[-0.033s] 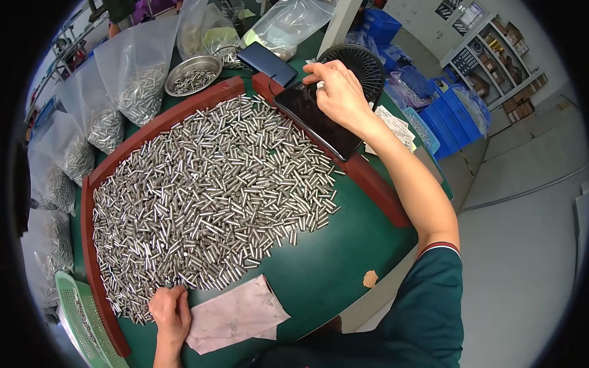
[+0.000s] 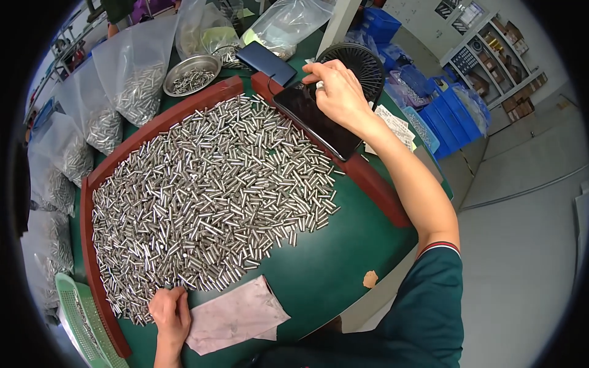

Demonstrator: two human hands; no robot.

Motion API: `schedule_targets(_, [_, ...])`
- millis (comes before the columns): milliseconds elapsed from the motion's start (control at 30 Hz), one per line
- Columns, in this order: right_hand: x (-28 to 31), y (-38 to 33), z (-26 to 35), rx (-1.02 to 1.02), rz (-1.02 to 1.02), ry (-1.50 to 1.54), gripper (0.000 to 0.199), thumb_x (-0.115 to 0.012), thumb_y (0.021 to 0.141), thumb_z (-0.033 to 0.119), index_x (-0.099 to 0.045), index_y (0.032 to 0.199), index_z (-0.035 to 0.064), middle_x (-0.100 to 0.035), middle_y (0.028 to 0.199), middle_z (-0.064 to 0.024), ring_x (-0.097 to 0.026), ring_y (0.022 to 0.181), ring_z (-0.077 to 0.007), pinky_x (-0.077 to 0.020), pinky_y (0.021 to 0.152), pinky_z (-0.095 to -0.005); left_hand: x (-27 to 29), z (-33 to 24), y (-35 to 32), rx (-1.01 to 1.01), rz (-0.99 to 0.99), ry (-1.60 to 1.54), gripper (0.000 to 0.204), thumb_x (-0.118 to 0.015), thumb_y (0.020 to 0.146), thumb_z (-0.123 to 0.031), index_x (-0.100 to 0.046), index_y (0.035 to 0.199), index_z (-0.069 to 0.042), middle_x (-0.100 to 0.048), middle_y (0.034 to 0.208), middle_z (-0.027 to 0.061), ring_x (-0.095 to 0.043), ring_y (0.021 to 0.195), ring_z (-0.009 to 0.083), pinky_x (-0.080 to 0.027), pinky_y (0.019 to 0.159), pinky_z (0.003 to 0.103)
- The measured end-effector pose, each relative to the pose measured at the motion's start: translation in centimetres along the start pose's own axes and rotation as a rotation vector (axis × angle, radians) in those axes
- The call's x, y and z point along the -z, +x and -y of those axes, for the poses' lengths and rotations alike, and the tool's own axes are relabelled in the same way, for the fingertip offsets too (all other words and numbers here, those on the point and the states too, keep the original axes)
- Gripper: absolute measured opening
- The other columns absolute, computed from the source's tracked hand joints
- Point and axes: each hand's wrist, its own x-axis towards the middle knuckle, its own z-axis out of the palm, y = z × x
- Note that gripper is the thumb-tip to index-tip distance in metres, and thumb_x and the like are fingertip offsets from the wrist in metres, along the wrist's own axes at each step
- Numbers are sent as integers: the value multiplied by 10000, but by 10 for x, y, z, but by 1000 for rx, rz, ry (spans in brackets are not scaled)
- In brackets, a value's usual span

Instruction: Inspecting and deburring small metal pins at an industrial workbench.

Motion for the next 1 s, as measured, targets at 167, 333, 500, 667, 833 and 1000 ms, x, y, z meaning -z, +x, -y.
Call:
schedule_targets(167, [-6, 0, -7, -18, 46, -9, 413, -410, 664, -19, -521, 1062, -10, -617, 962, -66, -457, 1017, -238, -337, 900, -346, 0, -5, 4, -3, 2, 33, 159, -583, 657, 78, -517, 770, -13, -442, 562, 87, -417, 468, 237, -310, 431, 333])
schedule_targets(333, [-9, 2, -11, 7, 58, -18, 403, -405, 670, -16, -527, 1053, -8, -611, 980, -68, -454, 1027, -237, -338, 900, -349, 0, -5, 6, 7, 8, 41, 160, -580, 657, 87, -519, 772, -7, -480, 592, 92, -422, 465, 231, -318, 431, 330])
schedule_targets(500, [-9, 3, -10, 6, 107, -36, 498, -378, 605, -41, -506, 1086, -27, -604, 1026, -70, -446, 1051, -249, -343, 931, -340, -2, -5, 6, 4, -12, 32, 161, -581, 659, 88, -522, 776, -5, -481, 592, 91, -423, 464, 227, -318, 430, 326])
schedule_targets(667, [-14, 1, -16, 33, 79, -28, 395, -402, 668, -12, -538, 1039, -1, -614, 977, -66, -461, 1021, -234, -344, 900, -360, 0, -7, 6, 23, 5, 27, 157, -581, 662, 86, -528, 779, -5, -477, 584, 88, -422, 462, 224, -316, 430, 322])
schedule_targets(833, [-5, 1, -10, 29, 72, -9, 411, -400, 659, -7, -536, 1047, -4, -614, 978, -61, -462, 1021, -237, -341, 910, -363, 1, -8, 6, 43, 6, 27, 150, -583, 661, 84, -534, 770, -7, -461, 569, 86, -418, 458, 224, -316, 429, 321])
schedule_targets(1000, [4, 0, -7, 18, 60, -3, 429, -391, 648, -14, -529, 1054, -11, -614, 981, -61, -460, 1024, -241, -339, 922, -362, -1, -8, 6, 51, -2, 23, 148, -585, 659, 83, -533, 766, -4, -455, 566, 87, -418, 458, 223, -315, 430, 319])
